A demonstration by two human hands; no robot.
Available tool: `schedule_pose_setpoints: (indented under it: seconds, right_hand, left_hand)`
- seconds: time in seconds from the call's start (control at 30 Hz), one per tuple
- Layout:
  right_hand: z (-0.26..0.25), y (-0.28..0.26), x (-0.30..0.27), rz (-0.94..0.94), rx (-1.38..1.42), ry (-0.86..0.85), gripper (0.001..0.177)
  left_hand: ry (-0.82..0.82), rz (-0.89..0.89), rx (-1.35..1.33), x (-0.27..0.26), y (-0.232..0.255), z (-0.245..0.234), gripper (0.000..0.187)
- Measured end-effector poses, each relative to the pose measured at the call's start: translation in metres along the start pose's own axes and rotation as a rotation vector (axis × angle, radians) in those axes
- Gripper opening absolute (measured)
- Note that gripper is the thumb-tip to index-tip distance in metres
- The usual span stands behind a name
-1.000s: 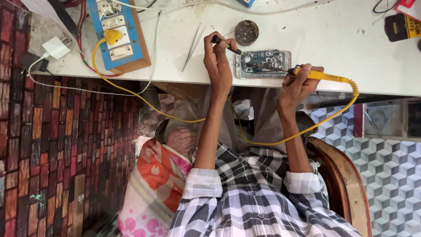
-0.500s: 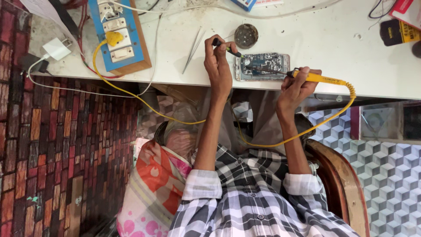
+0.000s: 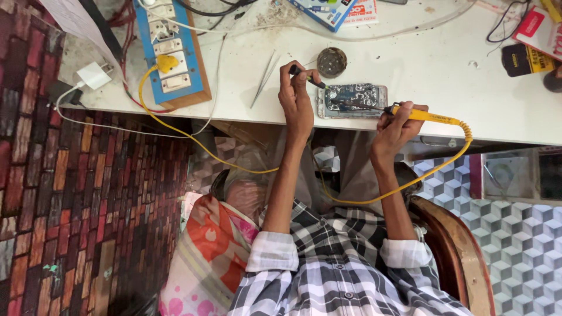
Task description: The person solders a circuit board using a soldering iron and solder wire. They repeatedly apply heat to various points on the board while feeding solder to create connections.
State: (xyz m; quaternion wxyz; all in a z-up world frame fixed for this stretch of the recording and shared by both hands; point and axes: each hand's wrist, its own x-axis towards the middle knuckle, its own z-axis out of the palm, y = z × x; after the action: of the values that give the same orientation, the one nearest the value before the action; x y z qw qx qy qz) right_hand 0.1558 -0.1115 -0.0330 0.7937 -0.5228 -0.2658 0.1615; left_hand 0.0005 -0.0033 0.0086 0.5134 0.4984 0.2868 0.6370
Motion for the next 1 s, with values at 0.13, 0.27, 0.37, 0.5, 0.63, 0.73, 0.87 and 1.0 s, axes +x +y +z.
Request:
schedule_pose_setpoints:
  seconds: [0.13,0.27,0.37,0.5,0.63,0.73,0.87,1.0]
  right_hand:
    - [0.004,-0.006,0.000,-0.030,-0.044,-0.044,0.027]
    - [0.008,-0.013,-0.003,-0.047,-0.043,-0.074,0.028]
    - [0.008,-0.017,-0.003,-0.044,-0.048,-0.088,0.029]
    - [0.008,-0.016,-0.004,-0.036,-0.053,-0.056,0.029]
    - [0.005,-0.012,-0.003,-0.025,0.001,-0.035,0.029]
    - [0.007,-0.009,0.001,-0.036,-0.005,-0.039,0.028]
    - [0.006,-0.007,0.000,-0.038,-0.025,-0.072,0.025]
    - [0.005,-0.006,-0.002,-0.063,-0.075,-0.063,0.022]
  left_hand:
    - [0.018,-0.036,0.066,0.001,0.001,0.000,0.023]
    - [0.001,-0.016,0.009,0.002,0.002,0.000,0.022]
    - [-0.022,0.017,-0.024,0.000,0.002,0.001,0.022]
    - [-0.017,0.008,-0.020,0.000,0.003,0.000,0.021]
    - [0.000,0.000,-0.007,-0.001,0.002,0.000,0.018]
    - [0.014,-0.011,-0.010,0.003,0.001,0.001,0.016]
    - [0.024,-0.035,0.026,0.002,-0.002,0.000,0.017]
    - [0.020,0.003,0.008,0.002,-0.005,0.000,0.018]
